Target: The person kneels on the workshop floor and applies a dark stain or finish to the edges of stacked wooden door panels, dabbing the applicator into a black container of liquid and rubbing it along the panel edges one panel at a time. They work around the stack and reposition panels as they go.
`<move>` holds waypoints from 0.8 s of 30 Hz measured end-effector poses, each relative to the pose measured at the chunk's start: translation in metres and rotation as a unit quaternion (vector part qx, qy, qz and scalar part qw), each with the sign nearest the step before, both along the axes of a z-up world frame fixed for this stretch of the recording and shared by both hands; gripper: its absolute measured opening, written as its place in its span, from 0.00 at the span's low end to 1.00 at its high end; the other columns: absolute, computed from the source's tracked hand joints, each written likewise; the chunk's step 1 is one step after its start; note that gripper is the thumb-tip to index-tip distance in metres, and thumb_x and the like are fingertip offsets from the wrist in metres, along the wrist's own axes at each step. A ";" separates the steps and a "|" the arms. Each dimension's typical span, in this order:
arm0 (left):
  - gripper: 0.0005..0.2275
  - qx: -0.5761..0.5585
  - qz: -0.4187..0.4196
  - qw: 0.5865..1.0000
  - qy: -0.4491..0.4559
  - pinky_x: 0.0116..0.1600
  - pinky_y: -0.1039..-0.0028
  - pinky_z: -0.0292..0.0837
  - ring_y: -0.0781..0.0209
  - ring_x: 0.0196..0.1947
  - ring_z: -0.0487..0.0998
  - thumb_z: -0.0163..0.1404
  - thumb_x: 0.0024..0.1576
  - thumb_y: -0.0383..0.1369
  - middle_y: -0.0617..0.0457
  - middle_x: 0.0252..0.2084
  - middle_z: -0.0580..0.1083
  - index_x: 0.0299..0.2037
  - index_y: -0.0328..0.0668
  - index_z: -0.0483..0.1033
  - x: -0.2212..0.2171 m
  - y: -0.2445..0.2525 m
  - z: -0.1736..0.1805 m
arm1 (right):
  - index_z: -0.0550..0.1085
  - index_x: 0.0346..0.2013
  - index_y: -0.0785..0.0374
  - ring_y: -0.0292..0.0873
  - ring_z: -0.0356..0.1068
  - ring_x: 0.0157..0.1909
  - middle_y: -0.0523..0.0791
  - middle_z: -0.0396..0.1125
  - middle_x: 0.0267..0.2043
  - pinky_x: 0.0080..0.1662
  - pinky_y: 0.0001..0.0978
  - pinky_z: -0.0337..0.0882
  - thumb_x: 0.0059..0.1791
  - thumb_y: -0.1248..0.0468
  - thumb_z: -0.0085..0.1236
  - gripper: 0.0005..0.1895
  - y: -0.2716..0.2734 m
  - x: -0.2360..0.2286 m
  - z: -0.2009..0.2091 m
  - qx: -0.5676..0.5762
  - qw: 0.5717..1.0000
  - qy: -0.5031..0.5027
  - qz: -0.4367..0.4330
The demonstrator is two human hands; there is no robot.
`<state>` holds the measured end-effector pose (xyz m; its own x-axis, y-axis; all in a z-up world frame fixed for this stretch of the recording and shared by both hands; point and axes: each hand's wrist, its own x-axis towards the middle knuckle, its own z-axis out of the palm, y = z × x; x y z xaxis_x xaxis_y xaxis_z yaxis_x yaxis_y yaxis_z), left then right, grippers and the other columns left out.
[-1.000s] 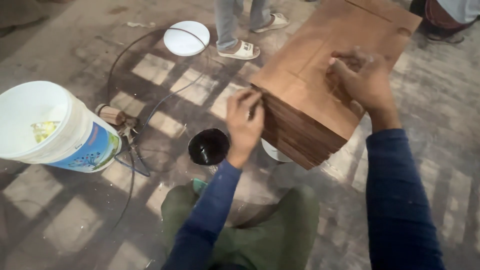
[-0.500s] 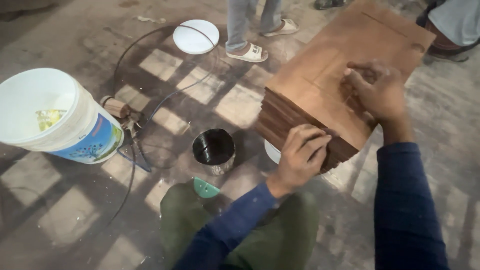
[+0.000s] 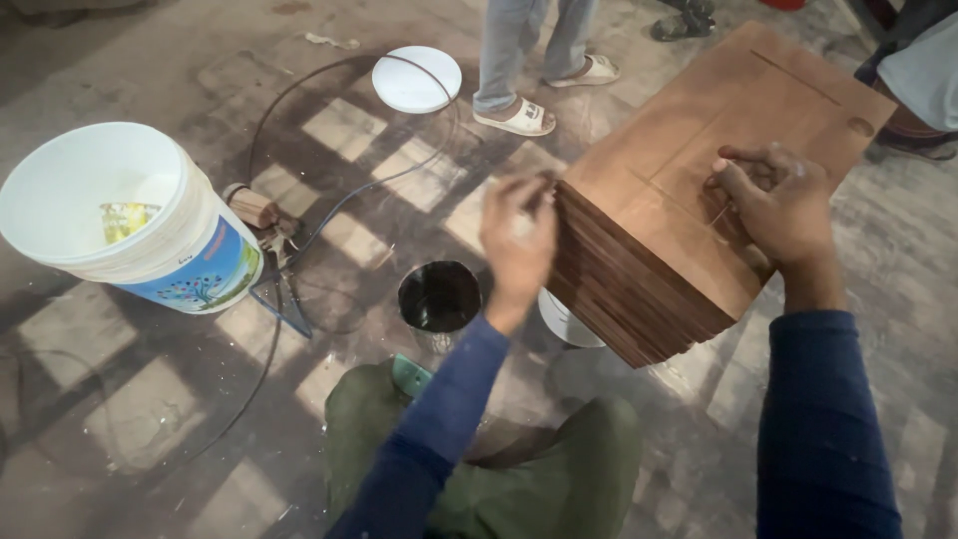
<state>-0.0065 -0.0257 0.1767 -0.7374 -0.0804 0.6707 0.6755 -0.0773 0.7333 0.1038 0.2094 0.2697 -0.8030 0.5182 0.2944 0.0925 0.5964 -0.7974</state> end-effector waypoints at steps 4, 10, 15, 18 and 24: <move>0.10 -0.038 -0.036 0.997 0.052 0.58 0.65 0.75 0.49 0.52 0.77 0.56 0.58 0.24 0.45 0.52 0.74 0.49 0.38 0.78 0.042 0.010 -0.004 | 0.77 0.54 0.71 0.38 0.75 0.40 0.49 0.75 0.43 0.37 0.27 0.73 0.56 0.63 0.60 0.15 0.002 -0.001 -0.002 0.019 1.000 -0.012 -0.015; 0.10 -0.036 -0.001 0.999 0.034 0.59 0.64 0.74 0.47 0.54 0.76 0.57 0.57 0.22 0.44 0.53 0.73 0.48 0.38 0.78 0.011 0.012 -0.008 | 0.75 0.53 0.71 0.36 0.76 0.42 0.48 0.76 0.43 0.41 0.25 0.74 0.56 0.62 0.59 0.16 0.008 0.000 -0.005 -0.024 1.000 -0.011 0.005; 0.11 0.038 0.005 0.999 -0.021 0.55 0.67 0.76 0.51 0.50 0.78 0.55 0.58 0.21 0.45 0.51 0.73 0.49 0.37 0.76 -0.005 0.006 0.001 | 0.76 0.52 0.73 0.37 0.75 0.39 0.48 0.76 0.41 0.39 0.27 0.73 0.57 0.63 0.59 0.15 -0.003 0.002 0.004 0.015 1.000 -0.003 -0.010; 0.10 -0.027 -0.035 0.998 0.045 0.56 0.64 0.74 0.48 0.52 0.76 0.56 0.58 0.21 0.45 0.51 0.73 0.48 0.39 0.75 0.044 0.017 -0.001 | 0.78 0.53 0.71 0.38 0.75 0.37 0.48 0.76 0.40 0.38 0.28 0.73 0.57 0.63 0.59 0.14 0.000 0.005 0.004 0.076 0.996 -0.024 -0.027; 0.13 -0.119 -0.235 0.938 0.225 0.65 0.56 0.71 0.43 0.59 0.73 0.55 0.60 0.22 0.43 0.57 0.72 0.54 0.34 0.73 0.162 0.041 -0.019 | 0.76 0.52 0.74 0.36 0.76 0.41 0.48 0.76 0.41 0.43 0.26 0.75 0.57 0.64 0.60 0.15 0.018 -0.001 -0.017 0.019 0.997 0.048 0.051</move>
<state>0.1551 0.0152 0.1572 -0.2918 0.3746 0.8801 0.8530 -0.3143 0.4166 0.1031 0.2269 0.2529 -0.8181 0.4224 0.3902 -0.0456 0.6287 -0.7763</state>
